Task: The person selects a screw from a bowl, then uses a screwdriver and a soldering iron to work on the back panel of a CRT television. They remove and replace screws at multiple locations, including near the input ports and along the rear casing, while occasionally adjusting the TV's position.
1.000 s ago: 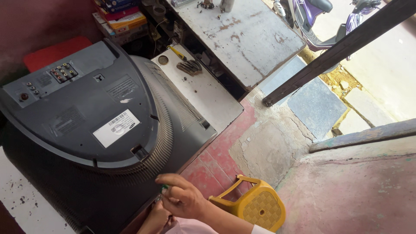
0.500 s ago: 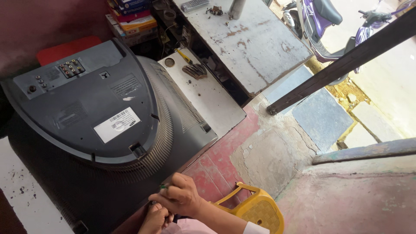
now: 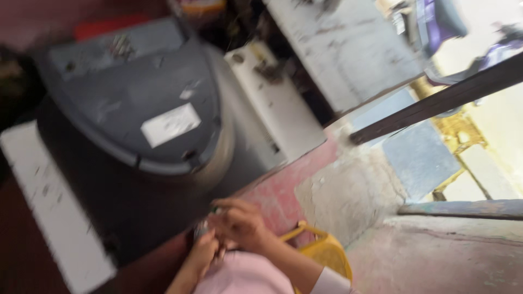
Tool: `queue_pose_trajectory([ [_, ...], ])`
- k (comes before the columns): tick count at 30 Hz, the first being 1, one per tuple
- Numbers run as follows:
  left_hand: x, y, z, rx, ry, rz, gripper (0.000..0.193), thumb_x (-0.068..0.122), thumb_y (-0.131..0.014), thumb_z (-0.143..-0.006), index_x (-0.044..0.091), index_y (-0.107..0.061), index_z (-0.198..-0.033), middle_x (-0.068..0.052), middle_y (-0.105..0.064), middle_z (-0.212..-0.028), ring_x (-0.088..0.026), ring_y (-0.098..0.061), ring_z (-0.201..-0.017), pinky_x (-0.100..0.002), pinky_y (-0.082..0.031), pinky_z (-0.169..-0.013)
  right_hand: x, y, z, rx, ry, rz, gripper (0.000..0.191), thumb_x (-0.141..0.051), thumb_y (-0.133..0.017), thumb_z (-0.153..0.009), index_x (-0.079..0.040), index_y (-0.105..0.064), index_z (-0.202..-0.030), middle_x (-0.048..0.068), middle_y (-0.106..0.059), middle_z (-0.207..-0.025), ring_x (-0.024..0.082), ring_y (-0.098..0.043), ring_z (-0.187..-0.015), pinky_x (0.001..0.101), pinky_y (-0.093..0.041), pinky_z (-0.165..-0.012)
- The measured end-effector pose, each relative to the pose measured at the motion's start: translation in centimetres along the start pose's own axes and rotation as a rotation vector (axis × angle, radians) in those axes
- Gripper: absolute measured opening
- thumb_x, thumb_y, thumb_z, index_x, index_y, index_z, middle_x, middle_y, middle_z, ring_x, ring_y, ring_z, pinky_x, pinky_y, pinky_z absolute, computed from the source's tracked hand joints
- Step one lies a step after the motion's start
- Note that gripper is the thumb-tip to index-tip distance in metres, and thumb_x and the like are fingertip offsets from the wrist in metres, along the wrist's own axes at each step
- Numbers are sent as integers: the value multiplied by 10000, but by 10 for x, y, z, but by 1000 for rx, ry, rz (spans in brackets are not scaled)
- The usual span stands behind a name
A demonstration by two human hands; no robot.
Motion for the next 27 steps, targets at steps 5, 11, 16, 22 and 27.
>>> queue_pose_trajectory([
  [5, 33, 4, 24, -3, -67, -82, 272, -17, -437, -894, 19, -636, -1076, -66, -684, -821, -98, -558, -573, -249, -418, -467, -10, 0, -5, 74, 36, 235, 315, -19, -895, -696, -14, -591, -775, 160, -642, -890, 319, -661, -796, 391, -546, -670],
  [11, 57, 2, 60, -63, -37, 4, 341, -74, -401, -837, -3, -629, -1080, -76, -673, -831, -93, -537, -543, -235, -420, -474, -6, -8, 2, 139, 43, 186, 275, 96, -858, -810, -22, -615, -862, 144, -667, -919, 214, -671, -729, 289, -541, -634],
  [16, 69, 5, 74, -79, -25, -101, 337, -54, -397, -830, -11, -644, -1055, -61, -684, -821, -71, -533, -557, -226, -406, -485, -13, -16, 2, 116, 73, 253, 304, 52, -804, -765, 10, -539, -907, 198, -646, -966, 297, -671, -799, 318, -545, -661],
  [22, 76, -2, 74, -137, -39, -165, 268, -20, -449, -864, -5, -637, -1055, -57, -669, -798, -68, -549, -563, -228, -460, -513, -23, -14, 0, 201, 78, 357, 350, 68, -886, -755, -42, -583, -891, 103, -613, -817, 219, -588, -640, 293, -448, -552],
  [27, 73, -3, 71, -137, -31, -226, 292, -17, -449, -857, -7, -635, -1082, -54, -682, -807, -65, -551, -570, -223, -441, -513, -20, -17, 5, 143, 73, 149, 259, 147, -692, -805, 19, -489, -900, 263, -663, -1051, 305, -707, -840, 368, -590, -677],
])
Point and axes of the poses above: each hand's wrist, its own z-axis away from the middle knuckle, its own y-axis out of the back of the hand, x = y × z, the point moved 10 cm from there along -z, towards the middle knuckle
